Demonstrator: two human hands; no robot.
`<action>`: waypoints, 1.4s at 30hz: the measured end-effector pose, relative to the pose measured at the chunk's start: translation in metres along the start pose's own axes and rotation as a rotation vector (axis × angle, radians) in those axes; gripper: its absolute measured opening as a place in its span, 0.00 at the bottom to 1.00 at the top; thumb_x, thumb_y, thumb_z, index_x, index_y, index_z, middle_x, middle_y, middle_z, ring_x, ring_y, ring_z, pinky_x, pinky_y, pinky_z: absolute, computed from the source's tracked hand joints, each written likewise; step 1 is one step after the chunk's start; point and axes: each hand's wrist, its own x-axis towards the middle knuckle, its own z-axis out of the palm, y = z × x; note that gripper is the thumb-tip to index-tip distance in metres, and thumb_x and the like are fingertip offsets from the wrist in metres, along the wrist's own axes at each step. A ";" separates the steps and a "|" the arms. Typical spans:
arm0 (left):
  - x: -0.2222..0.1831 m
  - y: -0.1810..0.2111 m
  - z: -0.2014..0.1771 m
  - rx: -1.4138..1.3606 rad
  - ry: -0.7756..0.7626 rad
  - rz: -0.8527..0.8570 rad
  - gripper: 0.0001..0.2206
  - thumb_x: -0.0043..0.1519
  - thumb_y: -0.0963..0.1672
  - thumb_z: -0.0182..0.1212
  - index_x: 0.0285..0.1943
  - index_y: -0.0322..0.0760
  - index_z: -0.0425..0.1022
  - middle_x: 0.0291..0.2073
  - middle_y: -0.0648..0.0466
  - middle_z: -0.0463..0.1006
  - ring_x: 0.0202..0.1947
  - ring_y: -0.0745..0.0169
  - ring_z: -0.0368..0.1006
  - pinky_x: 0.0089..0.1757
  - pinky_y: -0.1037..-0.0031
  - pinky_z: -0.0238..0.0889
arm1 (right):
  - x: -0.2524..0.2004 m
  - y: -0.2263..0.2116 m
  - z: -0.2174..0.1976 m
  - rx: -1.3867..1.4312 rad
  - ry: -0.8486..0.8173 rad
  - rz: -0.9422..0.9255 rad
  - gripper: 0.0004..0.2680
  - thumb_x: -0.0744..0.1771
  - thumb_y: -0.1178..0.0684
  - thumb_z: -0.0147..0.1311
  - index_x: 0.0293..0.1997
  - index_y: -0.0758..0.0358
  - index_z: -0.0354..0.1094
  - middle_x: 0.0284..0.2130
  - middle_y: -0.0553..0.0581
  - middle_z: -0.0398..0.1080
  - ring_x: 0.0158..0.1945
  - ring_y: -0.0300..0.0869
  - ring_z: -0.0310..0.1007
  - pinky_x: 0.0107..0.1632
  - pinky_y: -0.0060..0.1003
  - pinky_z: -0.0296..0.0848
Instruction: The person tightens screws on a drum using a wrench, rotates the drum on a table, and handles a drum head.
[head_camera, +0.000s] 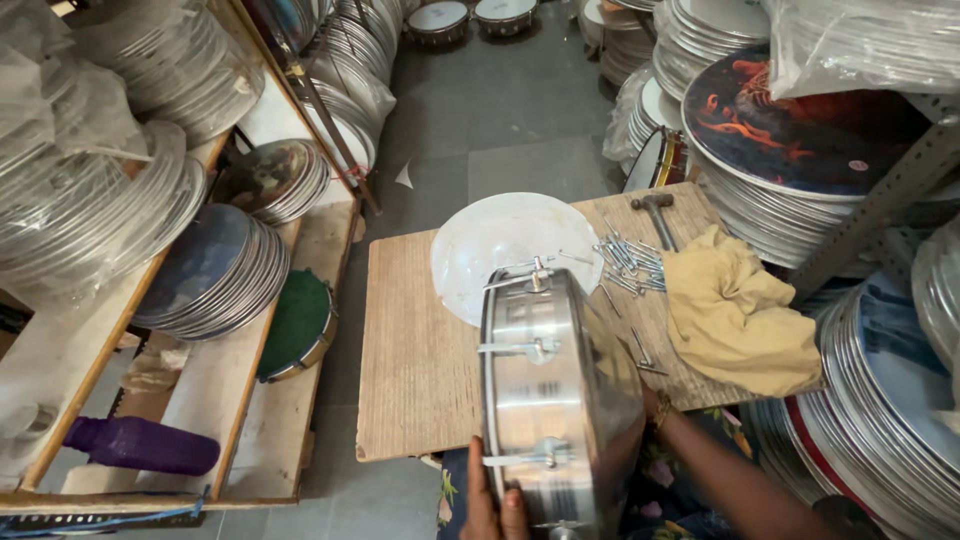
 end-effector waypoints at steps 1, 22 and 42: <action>-0.002 -0.002 0.007 -0.020 -0.008 0.091 0.31 0.68 0.52 0.49 0.79 0.35 0.53 0.54 0.42 0.82 0.40 0.58 0.86 0.39 0.74 0.79 | 0.008 -0.003 0.000 -0.092 0.023 -0.001 0.10 0.69 0.54 0.51 0.53 0.69 0.70 0.40 0.58 0.77 0.37 0.39 0.73 0.39 0.35 0.75; 0.050 0.165 0.004 -0.197 -0.235 0.124 0.29 0.71 0.42 0.43 0.78 0.20 0.41 0.71 0.30 0.63 0.67 0.37 0.68 0.58 0.65 0.63 | -0.040 -0.180 -0.115 0.283 0.284 -0.076 0.09 0.73 0.53 0.45 0.59 0.62 0.59 0.35 0.59 0.72 0.23 0.32 0.58 0.25 0.26 0.59; 0.048 0.183 0.022 -0.141 -0.293 0.334 0.27 0.71 0.38 0.47 0.78 0.17 0.45 0.74 0.27 0.57 0.74 0.30 0.58 0.66 0.58 0.56 | -0.174 -0.285 -0.077 0.016 0.169 -0.735 0.09 0.71 0.62 0.42 0.57 0.64 0.50 0.38 0.72 0.72 0.28 0.37 0.68 0.34 0.29 0.73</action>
